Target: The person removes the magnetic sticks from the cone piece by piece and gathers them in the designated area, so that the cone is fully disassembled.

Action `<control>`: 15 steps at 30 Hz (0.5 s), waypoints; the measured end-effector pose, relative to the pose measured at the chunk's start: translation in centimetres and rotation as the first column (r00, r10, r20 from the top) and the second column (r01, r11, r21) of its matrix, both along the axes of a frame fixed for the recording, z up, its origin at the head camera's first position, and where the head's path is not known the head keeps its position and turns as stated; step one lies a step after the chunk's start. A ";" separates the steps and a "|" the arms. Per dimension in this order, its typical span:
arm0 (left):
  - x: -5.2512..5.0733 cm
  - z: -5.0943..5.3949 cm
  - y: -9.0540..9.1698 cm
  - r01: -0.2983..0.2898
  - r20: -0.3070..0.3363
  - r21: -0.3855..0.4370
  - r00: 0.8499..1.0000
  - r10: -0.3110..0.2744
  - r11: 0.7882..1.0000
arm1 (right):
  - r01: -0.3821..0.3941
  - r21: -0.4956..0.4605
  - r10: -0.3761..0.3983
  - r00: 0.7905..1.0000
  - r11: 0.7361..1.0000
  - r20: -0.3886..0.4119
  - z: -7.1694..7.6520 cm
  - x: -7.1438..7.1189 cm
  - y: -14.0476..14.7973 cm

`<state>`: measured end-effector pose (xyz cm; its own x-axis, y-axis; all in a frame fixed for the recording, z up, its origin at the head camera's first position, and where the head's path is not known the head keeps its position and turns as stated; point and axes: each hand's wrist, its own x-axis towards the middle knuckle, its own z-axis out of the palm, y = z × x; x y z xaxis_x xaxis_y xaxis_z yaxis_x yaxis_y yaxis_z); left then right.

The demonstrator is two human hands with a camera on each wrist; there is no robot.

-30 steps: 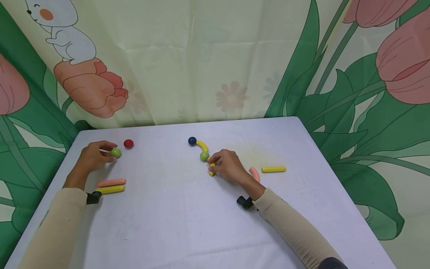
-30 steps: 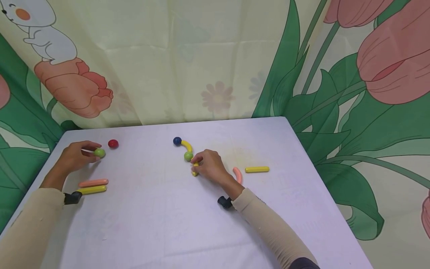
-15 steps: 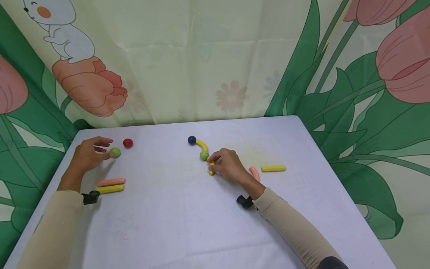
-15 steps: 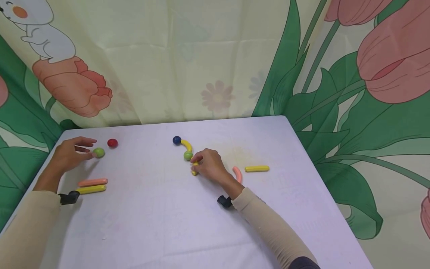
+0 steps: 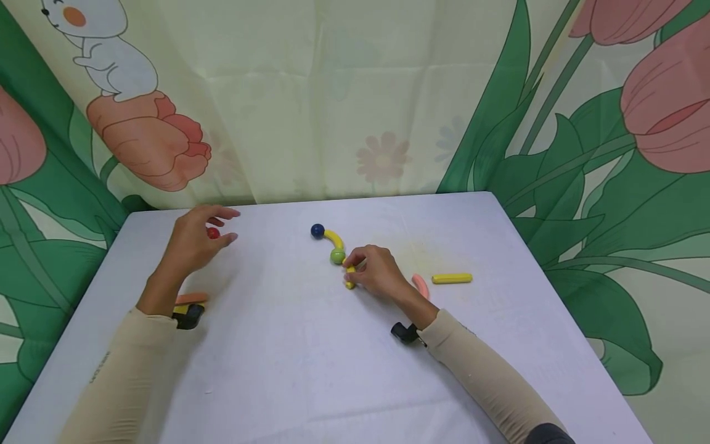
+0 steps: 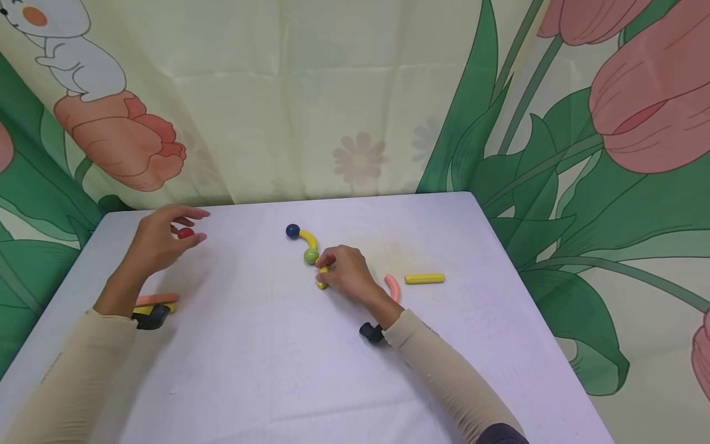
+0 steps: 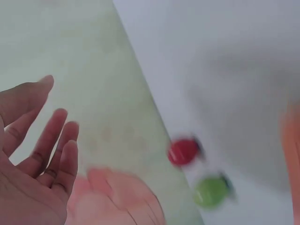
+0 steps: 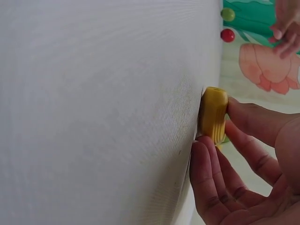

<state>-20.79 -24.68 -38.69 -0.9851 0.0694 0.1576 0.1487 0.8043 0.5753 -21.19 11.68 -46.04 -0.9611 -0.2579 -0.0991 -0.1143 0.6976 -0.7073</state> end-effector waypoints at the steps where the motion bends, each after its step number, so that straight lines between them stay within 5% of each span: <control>1: -0.1 -0.1 0.9 0.033 -0.011 0.010 0.999 -0.032 0.999 | 0.000 -0.002 0.000 1.000 1.000 -0.001 0.0 0.0 0.0; 4: -0.3 -0.9 3.7 0.123 -0.009 0.042 0.992 -0.123 0.991 | 0.004 -0.005 -0.004 1.000 1.000 -0.002 0.0 0.0 0.1; 9: -1.0 -3.4 8.6 0.227 0.084 0.119 0.968 -0.238 0.967 | 0.016 -0.008 -0.016 1.000 1.000 -0.002 0.1 0.0 0.1; 15: -2.1 -6.0 12.9 0.294 0.140 0.215 0.935 -0.327 0.931 | 0.038 -0.008 -0.038 0.999 0.999 0.002 0.1 0.0 0.1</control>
<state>-22.89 -11.79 -44.65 -0.9319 0.3615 0.0294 0.2598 0.6087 0.7497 -21.20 11.80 -45.89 -0.9701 -0.2215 -0.0991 -0.0861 0.6960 -0.7129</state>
